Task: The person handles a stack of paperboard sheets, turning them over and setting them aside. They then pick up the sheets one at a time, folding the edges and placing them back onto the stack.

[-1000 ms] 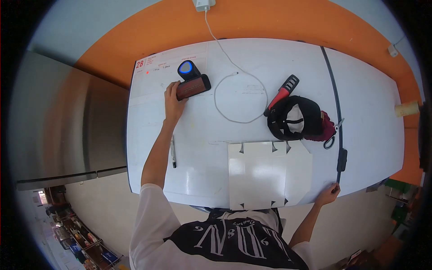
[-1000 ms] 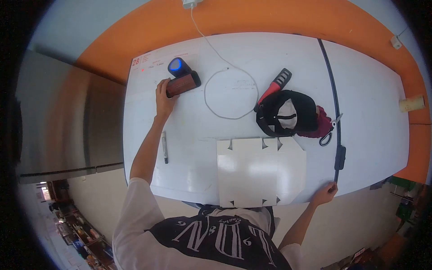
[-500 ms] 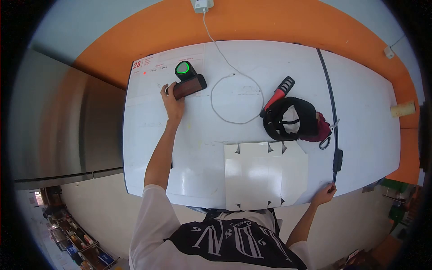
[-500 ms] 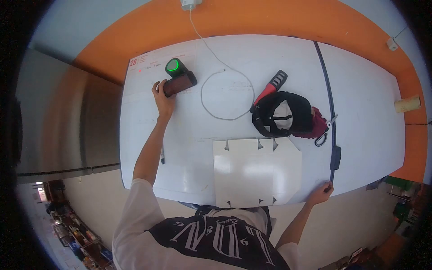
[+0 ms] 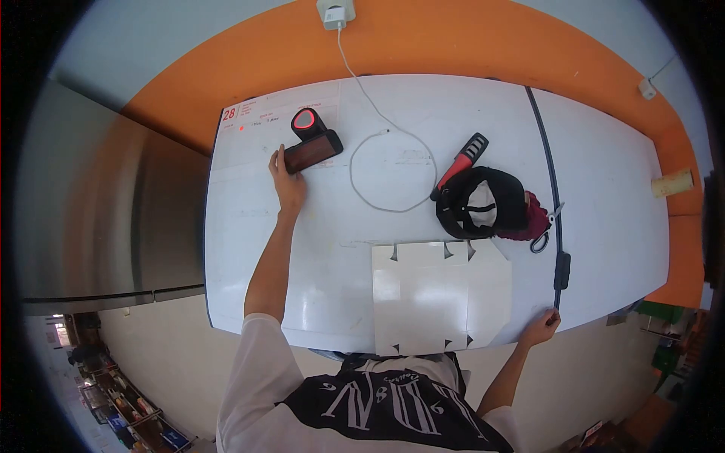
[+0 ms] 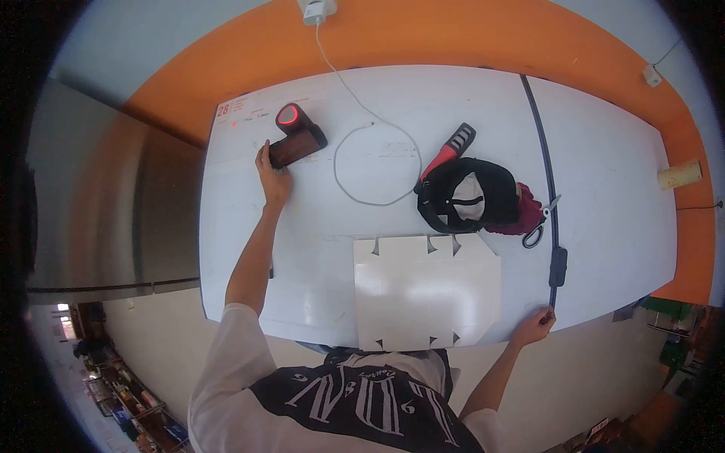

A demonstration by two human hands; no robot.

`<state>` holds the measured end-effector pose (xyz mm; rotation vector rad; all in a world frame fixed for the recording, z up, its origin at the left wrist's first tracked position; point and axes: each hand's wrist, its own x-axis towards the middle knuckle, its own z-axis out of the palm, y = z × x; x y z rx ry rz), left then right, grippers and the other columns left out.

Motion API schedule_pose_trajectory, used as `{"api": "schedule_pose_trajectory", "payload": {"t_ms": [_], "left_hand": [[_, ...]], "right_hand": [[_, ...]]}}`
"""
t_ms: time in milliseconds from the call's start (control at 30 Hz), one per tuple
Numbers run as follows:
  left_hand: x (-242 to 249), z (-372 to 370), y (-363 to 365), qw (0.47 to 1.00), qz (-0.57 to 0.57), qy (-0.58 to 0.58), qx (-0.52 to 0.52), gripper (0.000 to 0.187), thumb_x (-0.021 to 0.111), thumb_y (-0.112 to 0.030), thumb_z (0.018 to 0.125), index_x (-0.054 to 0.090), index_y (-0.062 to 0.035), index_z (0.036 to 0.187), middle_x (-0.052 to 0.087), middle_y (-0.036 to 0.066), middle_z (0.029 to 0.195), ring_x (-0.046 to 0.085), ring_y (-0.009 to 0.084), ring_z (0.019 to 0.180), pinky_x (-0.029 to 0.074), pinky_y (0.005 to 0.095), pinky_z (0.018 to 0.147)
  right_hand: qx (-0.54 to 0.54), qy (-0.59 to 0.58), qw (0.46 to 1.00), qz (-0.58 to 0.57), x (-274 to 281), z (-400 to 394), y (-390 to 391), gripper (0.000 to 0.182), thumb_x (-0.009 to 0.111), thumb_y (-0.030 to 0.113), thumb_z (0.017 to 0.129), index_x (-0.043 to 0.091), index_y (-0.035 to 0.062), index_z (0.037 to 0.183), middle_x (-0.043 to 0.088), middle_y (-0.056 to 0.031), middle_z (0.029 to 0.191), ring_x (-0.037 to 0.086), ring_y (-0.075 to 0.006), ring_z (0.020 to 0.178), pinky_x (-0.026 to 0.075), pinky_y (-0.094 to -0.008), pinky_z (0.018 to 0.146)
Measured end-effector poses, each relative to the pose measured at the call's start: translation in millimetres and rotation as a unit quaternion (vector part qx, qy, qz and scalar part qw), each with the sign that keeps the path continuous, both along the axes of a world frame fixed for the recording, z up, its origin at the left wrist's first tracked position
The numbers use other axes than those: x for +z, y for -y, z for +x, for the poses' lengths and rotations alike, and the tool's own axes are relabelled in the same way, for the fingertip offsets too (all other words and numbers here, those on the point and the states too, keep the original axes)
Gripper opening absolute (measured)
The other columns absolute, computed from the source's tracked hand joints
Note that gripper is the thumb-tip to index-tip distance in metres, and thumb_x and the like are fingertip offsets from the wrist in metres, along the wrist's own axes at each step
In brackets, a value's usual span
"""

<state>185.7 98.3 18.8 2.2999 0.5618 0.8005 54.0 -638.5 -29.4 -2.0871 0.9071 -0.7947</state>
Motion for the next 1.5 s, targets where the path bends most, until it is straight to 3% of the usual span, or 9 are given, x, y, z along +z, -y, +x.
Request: {"api": "schedule_pose_trajectory", "payload": {"t_ms": [333, 667, 800, 1033, 1200, 1233, 1333, 1400, 1500], "left_hand": [[-4, -35, 11, 0.993, -0.106, 0.058, 0.015, 0.097, 0.071, 0.012, 0.083, 0.019, -0.0041, 0.164, 0.026, 0.021, 0.163, 0.048, 0.0399, 0.137, 0.044, 0.0487, 0.115], [15, -262, 258, 0.952, -0.298, -0.050, -0.041, 0.095, 0.081, -0.004, 0.087, 0.022, 0.0009, 0.161, 0.037, 0.023, 0.156, 0.044, 0.0372, 0.141, 0.041, 0.0490, 0.116], [32, -297, 315, 0.914, -0.392, -0.097, -0.035, 0.092, 0.079, -0.005, 0.089, 0.023, 0.0010, 0.162, 0.043, 0.026, 0.154, 0.047, 0.0364, 0.139, 0.044, 0.0477, 0.113], [20, -260, 330, 0.978, -0.139, -0.144, -0.056, 0.101, 0.085, -0.027, 0.085, 0.026, 0.0058, 0.160, 0.045, 0.032, 0.149, 0.044, 0.0476, 0.133, 0.032, 0.0552, 0.117], [16, -253, 332, 0.972, -0.152, -0.179, 0.015, 0.101, 0.085, -0.032, 0.084, 0.027, 0.0068, 0.158, 0.048, 0.032, 0.146, 0.045, 0.0487, 0.133, 0.036, 0.0560, 0.113], [13, -256, 334, 0.971, -0.155, -0.175, 0.046, 0.101, 0.085, -0.033, 0.084, 0.028, 0.0071, 0.158, 0.050, 0.031, 0.144, 0.047, 0.0488, 0.131, 0.037, 0.0560, 0.111], [5, -273, 342, 0.965, -0.152, -0.183, 0.109, 0.098, 0.084, -0.038, 0.085, 0.033, 0.0072, 0.156, 0.053, 0.031, 0.141, 0.049, 0.0482, 0.128, 0.040, 0.0556, 0.110], [-1, -282, 345, 0.958, -0.141, -0.211, 0.132, 0.094, 0.082, -0.041, 0.087, 0.036, 0.0066, 0.155, 0.054, 0.031, 0.139, 0.050, 0.0482, 0.126, 0.040, 0.0550, 0.109], [-4, -285, 354, 0.944, -0.127, -0.261, 0.159, 0.089, 0.077, -0.047, 0.091, 0.041, 0.0053, 0.153, 0.054, 0.029, 0.139, 0.049, 0.0480, 0.126, 0.041, 0.0556, 0.109]], "right_hand": [[-0.002, -0.004, 1.000, -0.005, 7, 2, -9, 0.030, 0.063, 0.027, 0.106, 0.070, -0.0006, 0.118, 0.072, -0.0091, 0.100, 0.063, -0.0192, 0.087, 0.052, -0.0338, 0.080], [0.060, 0.083, 0.992, 0.069, 8, 7, 22, 0.034, 0.061, 0.024, 0.106, 0.069, -0.0008, 0.128, 0.073, -0.0102, 0.114, 0.066, -0.0202, 0.095, 0.054, -0.0335, 0.087], [0.117, 0.082, 0.989, 0.047, 21, 51, 91, 0.038, 0.068, 0.026, 0.104, 0.068, 0.0023, 0.134, 0.072, -0.0094, 0.107, 0.065, -0.0161, 0.087, 0.057, -0.0301, 0.073], [0.148, 0.071, 0.983, 0.086, 46, 150, 184, 0.032, 0.070, 0.019, 0.101, 0.070, -0.0018, 0.124, 0.073, -0.0111, 0.107, 0.071, -0.0198, 0.090, 0.062, -0.0340, 0.074], [0.109, -0.060, 0.992, -0.021, 28, 181, 205, 0.036, 0.070, 0.014, 0.098, 0.069, -0.0021, 0.130, 0.067, -0.0213, 0.123, 0.071, -0.0332, 0.101, 0.060, -0.0415, 0.093], [0.131, 0.051, 0.979, -0.146, 24, 183, 191, 0.042, 0.069, 0.011, 0.097, 0.065, -0.0008, 0.137, 0.063, -0.0237, 0.131, 0.069, -0.0367, 0.105, 0.054, -0.0417, 0.102], [0.183, 0.089, 0.974, -0.098, 34, 174, 133, 0.043, 0.068, 0.010, 0.099, 0.062, -0.0004, 0.140, 0.067, -0.0201, 0.123, 0.069, -0.0320, 0.105, 0.054, -0.0386, 0.099], [0.372, -0.012, 0.916, 0.149, 42, 151, 83, 0.040, 0.067, 0.011, 0.100, 0.063, -0.0008, 0.138, 0.070, -0.0155, 0.114, 0.068, -0.0267, 0.105, 0.055, -0.0355, 0.096], [0.598, -0.155, 0.755, 0.222, 46, 98, 20, 0.047, 0.071, 0.015, 0.100, 0.058, -0.0006, 0.143, 0.069, -0.0125, 0.117, 0.068, -0.0221, 0.096, 0.057, -0.0326, 0.088]]}}
